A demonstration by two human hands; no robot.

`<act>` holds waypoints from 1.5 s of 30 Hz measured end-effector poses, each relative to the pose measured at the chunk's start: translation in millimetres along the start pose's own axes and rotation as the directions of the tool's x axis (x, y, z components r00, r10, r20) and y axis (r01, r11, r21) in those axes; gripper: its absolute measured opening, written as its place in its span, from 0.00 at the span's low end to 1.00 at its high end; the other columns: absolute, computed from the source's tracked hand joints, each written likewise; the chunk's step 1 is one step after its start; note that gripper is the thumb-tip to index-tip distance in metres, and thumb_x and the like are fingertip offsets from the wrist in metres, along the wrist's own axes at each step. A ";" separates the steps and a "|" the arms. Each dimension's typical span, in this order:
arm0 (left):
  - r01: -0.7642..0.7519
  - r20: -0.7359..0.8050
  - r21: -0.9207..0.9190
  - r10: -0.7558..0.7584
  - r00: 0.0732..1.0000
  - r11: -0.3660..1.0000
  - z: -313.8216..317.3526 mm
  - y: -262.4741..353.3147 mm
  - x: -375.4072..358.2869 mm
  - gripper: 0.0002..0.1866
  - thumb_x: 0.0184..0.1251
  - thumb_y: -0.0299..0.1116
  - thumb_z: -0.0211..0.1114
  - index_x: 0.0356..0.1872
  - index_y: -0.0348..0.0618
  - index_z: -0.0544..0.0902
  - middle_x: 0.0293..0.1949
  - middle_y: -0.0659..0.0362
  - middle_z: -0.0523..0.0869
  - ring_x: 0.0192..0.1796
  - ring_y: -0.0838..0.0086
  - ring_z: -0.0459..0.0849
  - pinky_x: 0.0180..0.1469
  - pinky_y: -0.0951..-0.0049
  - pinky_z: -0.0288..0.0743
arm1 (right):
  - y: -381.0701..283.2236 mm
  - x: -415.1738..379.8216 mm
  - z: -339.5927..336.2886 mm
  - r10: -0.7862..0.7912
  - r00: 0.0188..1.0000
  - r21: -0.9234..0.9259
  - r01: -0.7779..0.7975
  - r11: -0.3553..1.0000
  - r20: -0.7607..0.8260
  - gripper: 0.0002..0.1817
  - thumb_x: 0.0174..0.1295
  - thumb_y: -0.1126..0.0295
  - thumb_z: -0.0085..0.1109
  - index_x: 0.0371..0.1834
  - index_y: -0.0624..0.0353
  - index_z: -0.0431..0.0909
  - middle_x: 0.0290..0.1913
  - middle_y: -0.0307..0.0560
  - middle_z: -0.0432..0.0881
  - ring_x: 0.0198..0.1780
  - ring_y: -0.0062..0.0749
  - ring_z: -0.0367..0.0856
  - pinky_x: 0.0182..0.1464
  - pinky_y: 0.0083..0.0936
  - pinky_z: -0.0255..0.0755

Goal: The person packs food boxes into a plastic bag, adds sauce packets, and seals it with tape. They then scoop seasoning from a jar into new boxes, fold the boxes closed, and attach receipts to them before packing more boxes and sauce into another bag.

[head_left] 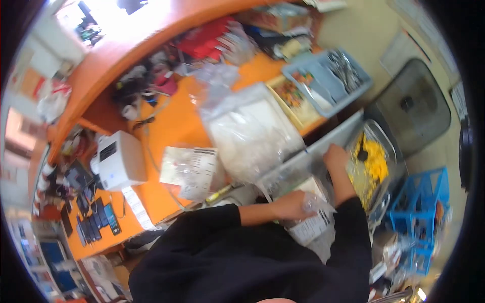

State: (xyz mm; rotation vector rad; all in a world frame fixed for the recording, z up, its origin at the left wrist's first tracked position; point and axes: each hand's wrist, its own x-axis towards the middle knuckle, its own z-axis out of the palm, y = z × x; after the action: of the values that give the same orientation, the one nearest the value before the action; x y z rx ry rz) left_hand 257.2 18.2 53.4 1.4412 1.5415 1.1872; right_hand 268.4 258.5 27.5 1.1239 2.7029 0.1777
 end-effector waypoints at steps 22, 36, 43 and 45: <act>-0.409 0.012 0.248 0.419 0.908 0.878 34.8 6.3 -6.9 0.09 0.54 0.28 0.62 0.38 0.44 0.80 0.37 0.52 0.83 0.42 0.59 0.82 0.43 0.65 0.76 | 39.4 -227.6 -1.6 0.179 0.981 0.986 -0.046 -0.161 0.075 0.04 0.58 0.78 0.62 0.36 0.65 0.81 0.31 0.41 0.84 0.31 0.20 0.80 0.36 0.16 0.73; 0.239 -0.160 -0.224 -0.277 0.947 0.945 45.0 32.4 2.7 0.07 0.57 0.30 0.69 0.34 0.38 0.85 0.30 0.59 0.85 0.32 0.78 0.82 0.36 0.77 0.75 | 35.1 -251.6 16.6 0.197 0.980 0.999 -0.026 0.037 0.018 0.07 0.58 0.78 0.64 0.39 0.66 0.84 0.33 0.41 0.85 0.34 0.17 0.80 0.37 0.14 0.74; 0.241 -0.089 -0.165 -0.257 0.962 0.956 40.3 27.3 -1.2 0.08 0.59 0.31 0.68 0.35 0.37 0.85 0.30 0.59 0.86 0.31 0.80 0.82 0.36 0.78 0.75 | 37.9 -246.7 13.9 0.193 0.963 0.941 -0.123 -0.314 0.190 0.09 0.57 0.76 0.66 0.41 0.66 0.83 0.35 0.43 0.85 0.34 0.19 0.80 0.38 0.16 0.75; 0.199 -0.076 -0.017 -0.199 0.977 0.980 38.0 29.3 1.4 0.08 0.59 0.31 0.68 0.35 0.37 0.85 0.30 0.59 0.86 0.31 0.79 0.82 0.36 0.78 0.75 | 41.7 -247.1 14.9 0.196 0.967 0.960 -0.112 -0.258 0.166 0.09 0.58 0.74 0.67 0.41 0.64 0.84 0.35 0.41 0.85 0.35 0.19 0.81 0.40 0.18 0.75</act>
State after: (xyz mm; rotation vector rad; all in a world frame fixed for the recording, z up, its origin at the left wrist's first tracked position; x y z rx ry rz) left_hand 302.3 24.2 68.5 1.2148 1.6880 1.1394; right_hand 470.5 112.5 56.8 1.6347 2.1376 -2.5134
